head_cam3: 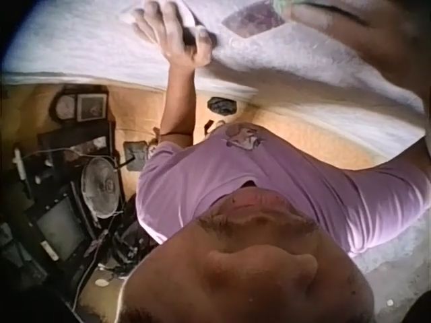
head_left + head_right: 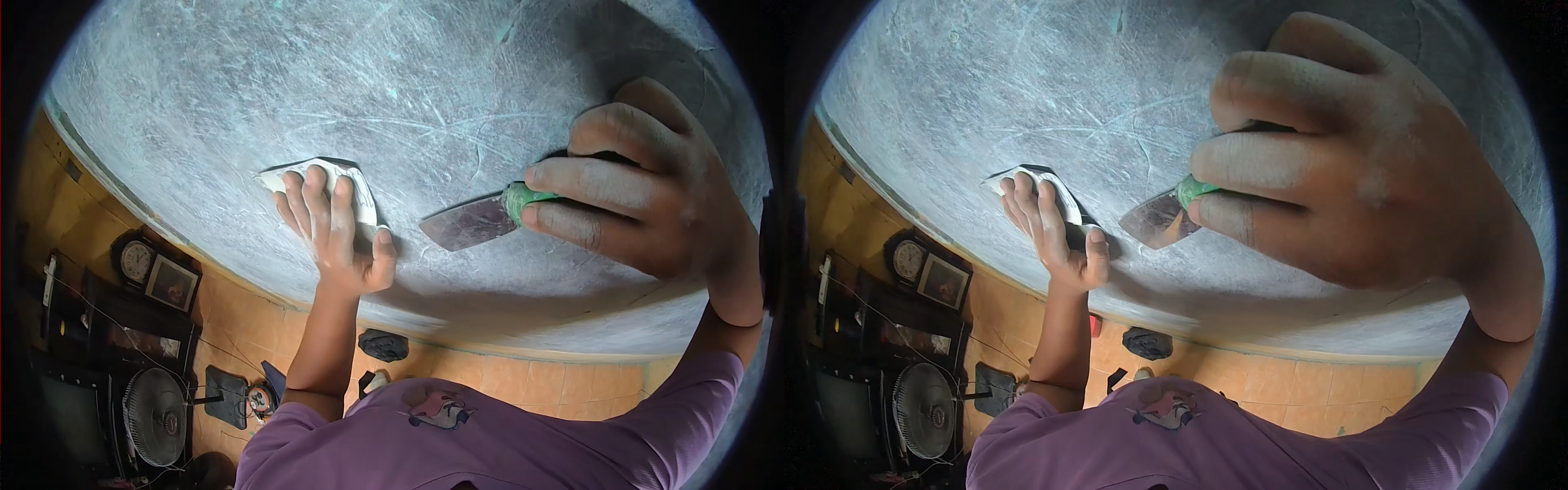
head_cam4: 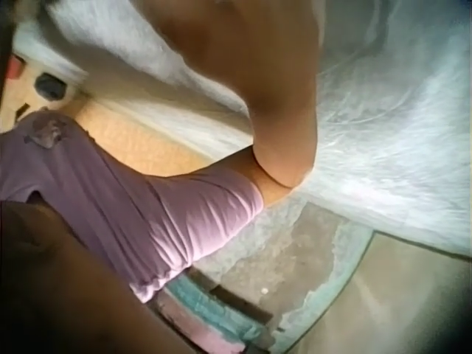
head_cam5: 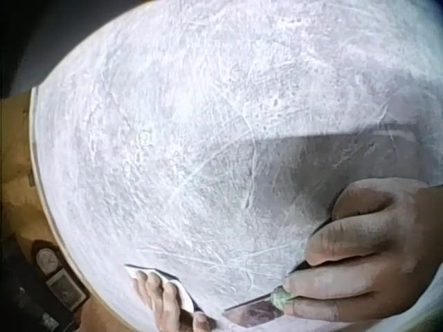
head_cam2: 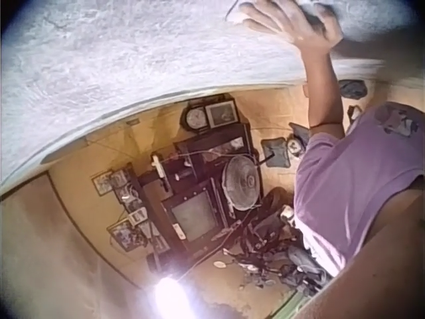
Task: Sanding and scraping a textured wall surface with sandpaper and a putty knife.
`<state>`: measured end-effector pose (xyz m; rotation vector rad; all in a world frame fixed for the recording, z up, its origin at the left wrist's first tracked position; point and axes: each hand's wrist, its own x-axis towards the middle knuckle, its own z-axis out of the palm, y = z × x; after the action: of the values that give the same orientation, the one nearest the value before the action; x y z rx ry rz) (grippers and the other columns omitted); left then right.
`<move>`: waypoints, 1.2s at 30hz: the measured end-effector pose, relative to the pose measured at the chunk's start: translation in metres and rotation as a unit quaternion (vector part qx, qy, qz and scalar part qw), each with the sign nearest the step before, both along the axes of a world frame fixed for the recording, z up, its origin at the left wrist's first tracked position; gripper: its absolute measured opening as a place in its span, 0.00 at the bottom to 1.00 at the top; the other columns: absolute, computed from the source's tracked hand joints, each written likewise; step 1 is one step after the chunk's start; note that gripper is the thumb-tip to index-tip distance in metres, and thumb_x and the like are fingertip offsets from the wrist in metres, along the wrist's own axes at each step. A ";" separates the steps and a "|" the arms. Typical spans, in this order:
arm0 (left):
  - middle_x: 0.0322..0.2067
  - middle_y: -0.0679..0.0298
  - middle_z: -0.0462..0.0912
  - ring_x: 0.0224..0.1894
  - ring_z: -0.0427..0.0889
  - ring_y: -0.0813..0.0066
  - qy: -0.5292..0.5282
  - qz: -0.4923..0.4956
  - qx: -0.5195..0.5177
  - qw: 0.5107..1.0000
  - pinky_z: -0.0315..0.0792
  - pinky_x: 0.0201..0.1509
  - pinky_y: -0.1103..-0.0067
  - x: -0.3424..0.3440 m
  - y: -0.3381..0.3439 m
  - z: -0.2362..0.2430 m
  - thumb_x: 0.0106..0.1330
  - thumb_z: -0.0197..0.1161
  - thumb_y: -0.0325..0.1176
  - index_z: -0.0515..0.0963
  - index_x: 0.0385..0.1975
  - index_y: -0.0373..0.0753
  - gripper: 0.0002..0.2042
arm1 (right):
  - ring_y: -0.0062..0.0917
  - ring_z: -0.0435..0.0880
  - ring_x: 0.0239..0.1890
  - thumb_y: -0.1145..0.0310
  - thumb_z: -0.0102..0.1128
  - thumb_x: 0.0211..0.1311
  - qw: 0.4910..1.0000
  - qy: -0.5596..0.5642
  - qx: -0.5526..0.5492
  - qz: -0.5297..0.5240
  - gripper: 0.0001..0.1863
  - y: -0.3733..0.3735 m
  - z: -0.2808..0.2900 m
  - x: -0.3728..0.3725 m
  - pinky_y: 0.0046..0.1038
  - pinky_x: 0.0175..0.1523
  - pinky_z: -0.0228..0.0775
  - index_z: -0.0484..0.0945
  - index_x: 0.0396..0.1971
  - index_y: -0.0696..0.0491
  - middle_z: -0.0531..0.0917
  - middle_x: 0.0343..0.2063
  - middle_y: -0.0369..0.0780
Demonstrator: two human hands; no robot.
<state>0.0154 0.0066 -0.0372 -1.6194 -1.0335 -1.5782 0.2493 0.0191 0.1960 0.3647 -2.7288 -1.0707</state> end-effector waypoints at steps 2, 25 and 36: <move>0.64 0.43 0.57 0.70 0.43 0.41 0.004 0.004 0.006 1.000 0.27 0.68 0.54 -0.002 0.000 0.004 0.53 0.53 0.42 0.64 0.60 0.32 0.33 | 0.23 0.74 0.32 0.66 0.62 0.44 1.000 -0.014 0.010 0.013 0.09 0.004 -0.002 0.003 0.26 0.32 0.63 0.82 0.29 0.48 0.81 0.33 0.31; 0.64 0.43 0.57 0.70 0.43 0.42 0.007 -0.004 0.000 1.000 0.26 0.68 0.54 0.002 0.002 0.026 0.53 0.53 0.43 0.66 0.59 0.32 0.33 | 0.22 0.74 0.33 0.64 0.62 0.42 0.996 0.050 -0.065 -0.038 0.11 -0.008 -0.013 0.016 0.25 0.31 0.63 0.82 0.30 0.46 0.80 0.34 0.29; 0.62 0.38 0.58 0.68 0.45 0.36 0.014 0.001 0.030 0.999 0.29 0.67 0.51 0.004 0.007 0.044 0.56 0.52 0.44 0.67 0.58 0.31 0.31 | 0.22 0.74 0.32 0.65 0.62 0.42 0.996 0.064 -0.052 -0.015 0.11 -0.008 -0.014 0.007 0.25 0.31 0.62 0.82 0.30 0.47 0.80 0.33 0.30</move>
<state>0.0192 0.0134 0.0068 -1.5953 -0.9635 -1.5675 0.2564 0.0113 0.1823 0.2329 -2.6703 -0.9203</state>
